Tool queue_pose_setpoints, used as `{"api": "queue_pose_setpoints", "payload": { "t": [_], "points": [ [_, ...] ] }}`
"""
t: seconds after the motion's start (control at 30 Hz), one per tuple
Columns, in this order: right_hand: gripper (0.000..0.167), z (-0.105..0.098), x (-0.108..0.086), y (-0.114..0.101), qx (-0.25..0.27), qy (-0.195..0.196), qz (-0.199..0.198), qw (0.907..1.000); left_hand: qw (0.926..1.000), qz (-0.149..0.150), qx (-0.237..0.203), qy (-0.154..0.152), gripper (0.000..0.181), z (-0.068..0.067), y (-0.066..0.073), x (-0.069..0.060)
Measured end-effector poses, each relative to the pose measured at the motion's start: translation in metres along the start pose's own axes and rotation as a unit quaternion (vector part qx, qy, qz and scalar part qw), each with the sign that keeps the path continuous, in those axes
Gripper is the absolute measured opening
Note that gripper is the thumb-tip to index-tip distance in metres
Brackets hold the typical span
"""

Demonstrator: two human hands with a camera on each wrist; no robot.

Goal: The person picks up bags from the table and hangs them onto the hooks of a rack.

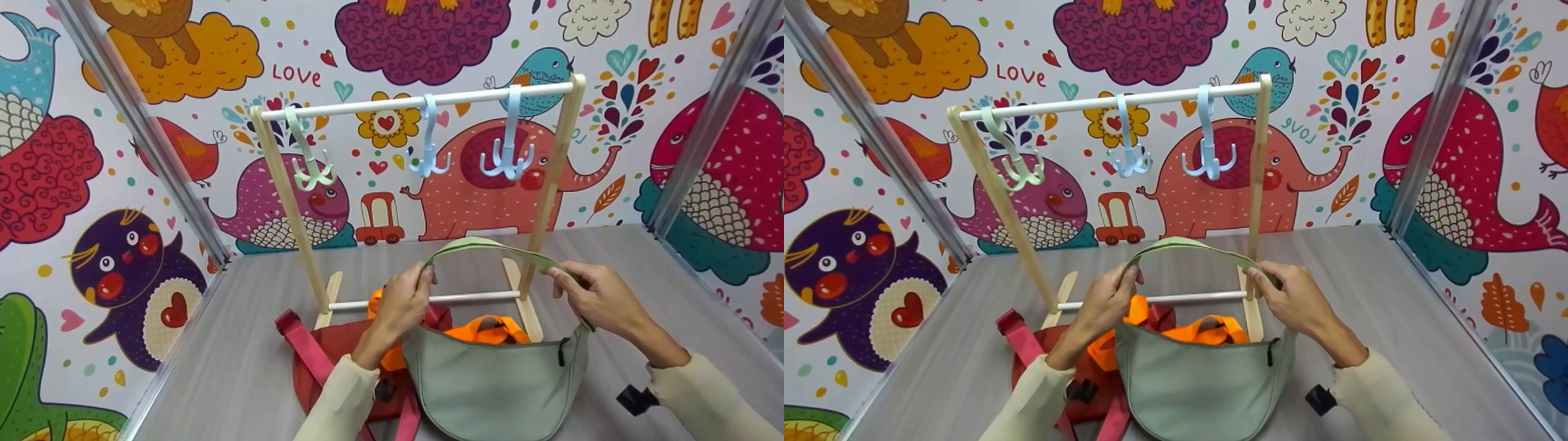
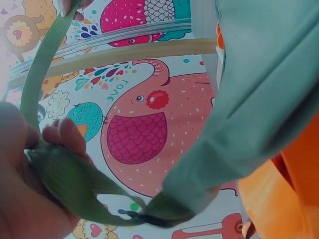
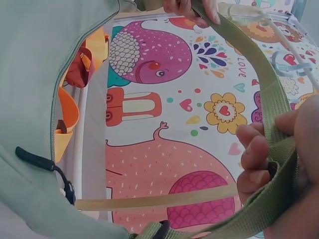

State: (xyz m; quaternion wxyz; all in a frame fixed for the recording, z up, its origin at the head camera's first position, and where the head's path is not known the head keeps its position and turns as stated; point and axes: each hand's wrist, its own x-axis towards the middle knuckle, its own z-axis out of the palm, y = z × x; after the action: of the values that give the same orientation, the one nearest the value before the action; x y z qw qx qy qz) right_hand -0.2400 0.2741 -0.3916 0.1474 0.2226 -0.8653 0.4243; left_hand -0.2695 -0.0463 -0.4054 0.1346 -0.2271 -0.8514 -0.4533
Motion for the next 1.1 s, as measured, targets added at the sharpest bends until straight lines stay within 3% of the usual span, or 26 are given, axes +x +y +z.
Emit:
{"api": "queue_pose_setpoints", "payload": {
  "t": [0.23, 0.53, 0.73, 1.1],
  "points": [
    [0.014, 0.001, 0.001, -0.002, -0.012, 0.010, 0.003, 0.9999, 1.0000, -0.007, 0.000, -0.006, 0.025, 0.002, 0.003, 0.001],
    [0.012, 0.002, 0.004, -0.007, -0.006, 0.037, -0.005, 0.9993, 0.9983, 0.040, 0.037, 0.022, 0.025, 0.004, 0.006, 0.006],
    [0.013, 0.002, 0.004, -0.009, -0.003, 0.039, -0.009, 0.9992, 0.9975, 0.053, 0.037, 0.027, 0.025, 0.006, 0.007, 0.008],
    [0.011, 0.000, 0.006, -0.014, -0.006, 0.059, -0.021, 0.9980, 0.9988, 0.043, 0.019, 0.016, 0.027, 0.004, 0.016, 0.013]
  ]
}}
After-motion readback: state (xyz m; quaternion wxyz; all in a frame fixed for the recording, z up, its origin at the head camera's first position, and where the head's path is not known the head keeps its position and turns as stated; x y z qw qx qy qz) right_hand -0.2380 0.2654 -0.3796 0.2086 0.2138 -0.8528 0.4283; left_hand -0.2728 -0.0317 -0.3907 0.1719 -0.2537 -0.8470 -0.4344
